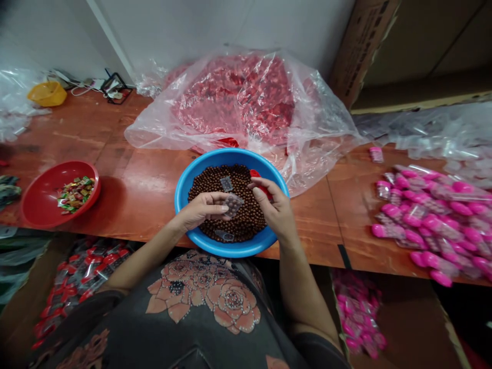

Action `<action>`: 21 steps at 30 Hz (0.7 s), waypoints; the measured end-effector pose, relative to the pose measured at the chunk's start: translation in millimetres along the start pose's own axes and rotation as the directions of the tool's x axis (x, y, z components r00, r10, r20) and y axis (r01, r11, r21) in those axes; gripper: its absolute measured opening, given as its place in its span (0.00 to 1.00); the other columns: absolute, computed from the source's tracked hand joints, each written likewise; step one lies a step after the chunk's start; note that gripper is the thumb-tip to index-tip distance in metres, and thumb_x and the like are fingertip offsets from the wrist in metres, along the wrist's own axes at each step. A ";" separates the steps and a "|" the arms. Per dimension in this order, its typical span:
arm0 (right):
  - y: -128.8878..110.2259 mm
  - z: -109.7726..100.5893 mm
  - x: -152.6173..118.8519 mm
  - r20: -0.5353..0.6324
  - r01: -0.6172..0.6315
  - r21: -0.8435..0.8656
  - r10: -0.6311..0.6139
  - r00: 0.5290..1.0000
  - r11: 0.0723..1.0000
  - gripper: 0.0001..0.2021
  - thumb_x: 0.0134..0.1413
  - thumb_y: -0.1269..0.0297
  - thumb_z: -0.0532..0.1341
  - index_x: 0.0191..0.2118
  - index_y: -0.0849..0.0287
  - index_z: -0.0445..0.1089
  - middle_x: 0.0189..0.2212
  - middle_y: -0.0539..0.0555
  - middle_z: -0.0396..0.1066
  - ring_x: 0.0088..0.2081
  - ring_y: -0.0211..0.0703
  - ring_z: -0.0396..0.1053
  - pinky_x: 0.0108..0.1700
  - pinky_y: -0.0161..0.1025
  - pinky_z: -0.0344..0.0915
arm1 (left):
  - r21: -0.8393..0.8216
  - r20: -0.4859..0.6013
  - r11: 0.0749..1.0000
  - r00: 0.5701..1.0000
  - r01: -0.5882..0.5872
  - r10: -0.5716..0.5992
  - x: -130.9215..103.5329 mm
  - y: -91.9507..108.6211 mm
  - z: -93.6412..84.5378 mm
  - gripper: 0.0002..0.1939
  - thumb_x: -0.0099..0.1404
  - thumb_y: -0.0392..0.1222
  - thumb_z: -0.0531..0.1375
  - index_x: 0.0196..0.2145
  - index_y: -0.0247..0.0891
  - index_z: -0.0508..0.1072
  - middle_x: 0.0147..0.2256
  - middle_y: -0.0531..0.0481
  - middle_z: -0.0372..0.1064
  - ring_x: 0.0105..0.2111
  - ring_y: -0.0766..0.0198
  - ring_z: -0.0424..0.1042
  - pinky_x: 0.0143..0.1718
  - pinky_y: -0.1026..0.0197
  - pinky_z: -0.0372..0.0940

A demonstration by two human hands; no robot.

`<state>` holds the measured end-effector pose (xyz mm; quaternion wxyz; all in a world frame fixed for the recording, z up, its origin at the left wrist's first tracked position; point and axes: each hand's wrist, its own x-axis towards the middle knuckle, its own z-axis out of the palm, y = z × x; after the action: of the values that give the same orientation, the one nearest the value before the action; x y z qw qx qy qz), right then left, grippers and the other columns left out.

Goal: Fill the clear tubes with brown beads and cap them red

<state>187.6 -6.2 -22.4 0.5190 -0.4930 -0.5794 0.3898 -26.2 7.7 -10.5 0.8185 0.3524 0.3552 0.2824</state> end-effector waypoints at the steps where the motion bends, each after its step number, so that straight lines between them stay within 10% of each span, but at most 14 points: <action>1: -0.4 0.6 -1.9 -0.016 -0.017 0.041 0.017 1.000 0.999 0.14 0.64 0.58 0.59 0.53 0.46 0.71 0.48 0.51 0.76 0.50 0.43 0.73 0.58 0.46 0.67 | 0.010 0.002 1.000 1.000 -0.010 0.010 0.1 -0.5 0.3 0.21 0.53 0.36 0.69 0.46 0.35 0.78 0.44 0.43 0.77 0.40 0.62 0.75 0.43 0.58 0.70; 8: -2.0 10.7 -10.5 0.138 -0.080 0.199 0.053 0.989 0.977 0.26 0.66 0.57 0.54 0.67 0.36 0.53 0.62 0.49 0.65 0.59 0.46 0.69 0.62 0.53 0.66 | 0.102 0.027 0.992 0.997 -0.075 0.073 1.9 -7.0 2.8 0.23 0.54 0.41 0.70 0.49 0.37 0.78 0.46 0.43 0.76 0.38 0.64 0.74 0.43 0.57 0.70; 15: -2.9 13.4 -18.2 0.251 -0.038 -0.012 0.040 0.967 0.999 0.21 0.66 0.56 0.56 0.63 0.42 0.63 0.64 0.48 0.63 0.66 0.46 0.60 0.70 0.55 0.54 | 0.222 0.007 0.960 0.985 -0.172 0.174 2.0 -11.4 3.8 0.21 0.56 0.41 0.68 0.48 0.37 0.79 0.47 0.43 0.77 0.47 0.58 0.74 0.55 0.50 0.65; 21: -3.0 4.1 -17.6 0.375 0.114 -0.112 -0.064 0.925 0.987 0.29 0.65 0.57 0.57 0.69 0.41 0.50 0.67 0.50 0.58 0.68 0.48 0.56 0.70 0.55 0.53 | 0.324 0.031 0.912 0.967 -0.250 0.254 0.5 -12.2 -0.5 0.20 0.57 0.41 0.67 0.48 0.37 0.79 0.50 0.43 0.76 0.50 0.56 0.74 0.58 0.48 0.63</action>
<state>182.6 -23.8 -24.0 0.3841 -0.4170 -0.7130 0.4125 -23.6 1.0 -20.4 0.7038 0.5236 0.3532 0.3253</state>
